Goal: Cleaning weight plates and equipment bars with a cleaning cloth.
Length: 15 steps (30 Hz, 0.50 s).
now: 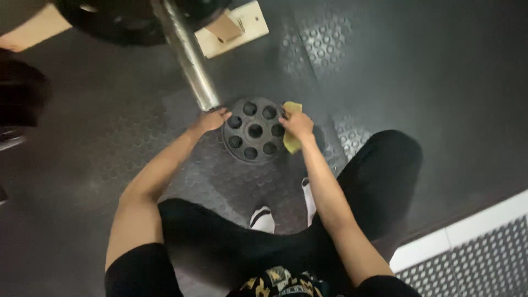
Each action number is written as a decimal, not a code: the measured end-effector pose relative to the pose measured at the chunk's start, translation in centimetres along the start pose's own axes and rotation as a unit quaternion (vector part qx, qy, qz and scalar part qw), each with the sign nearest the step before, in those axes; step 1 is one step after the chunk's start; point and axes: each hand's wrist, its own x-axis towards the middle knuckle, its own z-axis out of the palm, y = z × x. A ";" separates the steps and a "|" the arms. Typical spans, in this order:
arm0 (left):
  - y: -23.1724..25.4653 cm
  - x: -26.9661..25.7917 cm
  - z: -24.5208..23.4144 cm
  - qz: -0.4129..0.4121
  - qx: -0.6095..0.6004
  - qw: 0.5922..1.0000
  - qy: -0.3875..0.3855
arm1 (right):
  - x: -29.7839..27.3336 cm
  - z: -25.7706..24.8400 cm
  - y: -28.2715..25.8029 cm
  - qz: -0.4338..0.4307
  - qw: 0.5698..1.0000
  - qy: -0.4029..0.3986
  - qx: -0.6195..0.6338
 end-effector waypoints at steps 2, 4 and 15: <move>-3.7 1.2 -0.5 -0.027 -0.031 0.999 0.009 | 1.2 0.5 -0.6 0.004 0.998 -0.006 -0.065; -11.6 4.6 2.3 0.001 0.073 0.997 -0.005 | 1.5 0.2 -1.9 -0.011 0.991 0.006 -0.135; -2.4 -4.1 -24.7 -0.035 -0.344 0.810 0.474 | 0.6 -31.4 -23.0 -0.421 0.827 0.209 0.307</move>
